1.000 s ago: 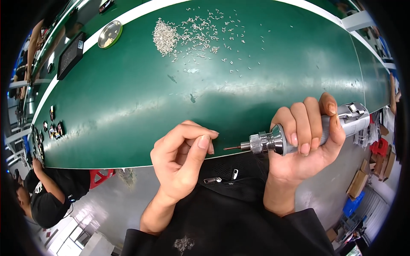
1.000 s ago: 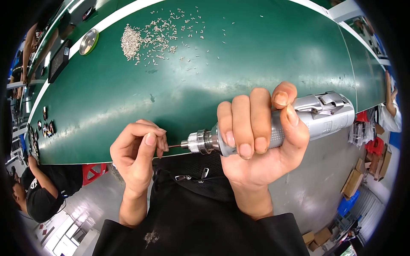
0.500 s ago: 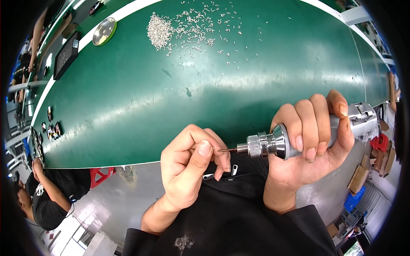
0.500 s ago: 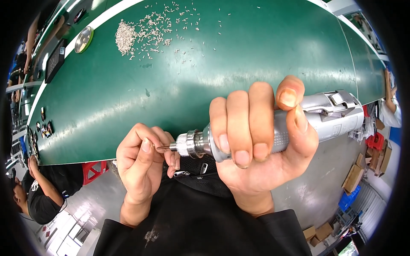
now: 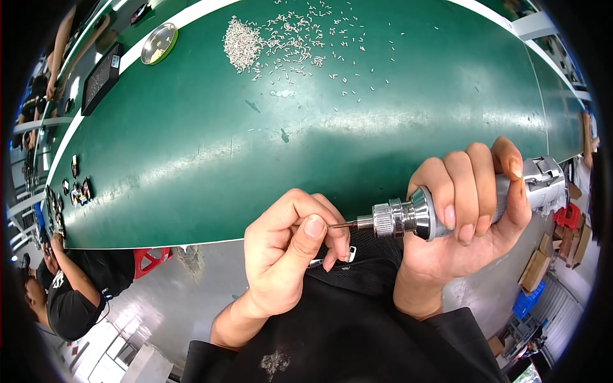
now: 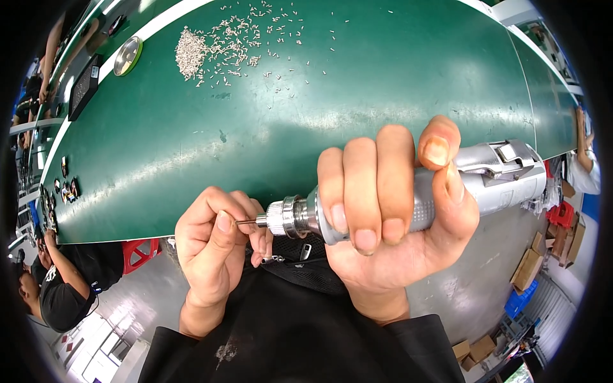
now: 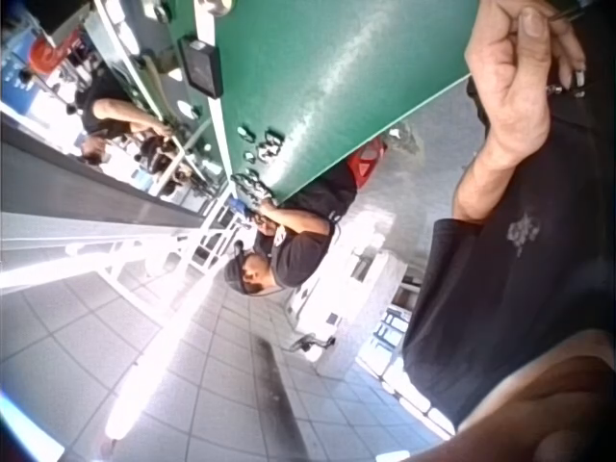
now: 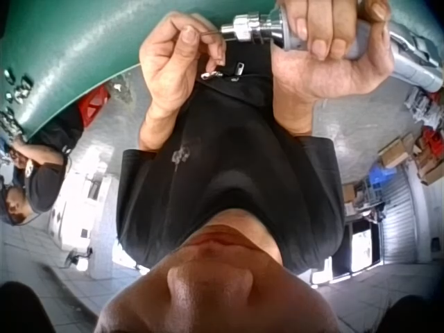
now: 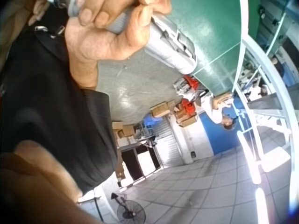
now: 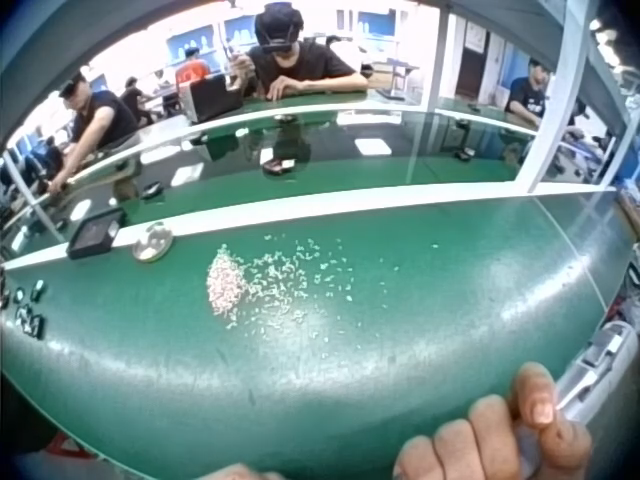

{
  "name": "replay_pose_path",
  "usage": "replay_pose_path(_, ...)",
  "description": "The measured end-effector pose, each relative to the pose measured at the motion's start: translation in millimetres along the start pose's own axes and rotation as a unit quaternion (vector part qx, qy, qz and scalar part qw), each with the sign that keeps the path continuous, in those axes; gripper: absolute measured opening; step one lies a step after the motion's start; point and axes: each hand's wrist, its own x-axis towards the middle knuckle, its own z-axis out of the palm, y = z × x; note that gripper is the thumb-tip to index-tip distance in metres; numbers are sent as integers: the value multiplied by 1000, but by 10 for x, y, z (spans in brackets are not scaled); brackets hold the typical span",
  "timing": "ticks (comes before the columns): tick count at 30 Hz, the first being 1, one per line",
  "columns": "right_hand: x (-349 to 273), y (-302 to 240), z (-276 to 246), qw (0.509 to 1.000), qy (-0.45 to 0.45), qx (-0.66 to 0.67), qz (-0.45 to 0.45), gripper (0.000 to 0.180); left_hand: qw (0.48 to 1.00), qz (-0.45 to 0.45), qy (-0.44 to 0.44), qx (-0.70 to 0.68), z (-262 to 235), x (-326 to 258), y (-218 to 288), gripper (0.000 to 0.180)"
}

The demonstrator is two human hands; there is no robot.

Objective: Assembling small electronic components using an electric screwdriver.

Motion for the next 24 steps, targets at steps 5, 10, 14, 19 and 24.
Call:
replay_pose_path(5,4,3,-11,1000,-14,-12,-1,10,988,49,26,146,0,-17,-5,16)
replay_pose_path(10,-1,5,-11,998,-43,-49,-17,10,949,130,24,285,9,11,-33,10)
replay_pose_path(14,-4,3,-22,998,-24,-49,-11,11,968,56,28,244,30,2,-6,9)
replay_pose_path(19,13,-2,-50,1000,-8,-26,-5,11,975,32,29,219,73,34,5,11)
replay_pose_path(24,60,27,-65,1000,18,-13,-11,10,984,29,53,169,15,58,31,30)
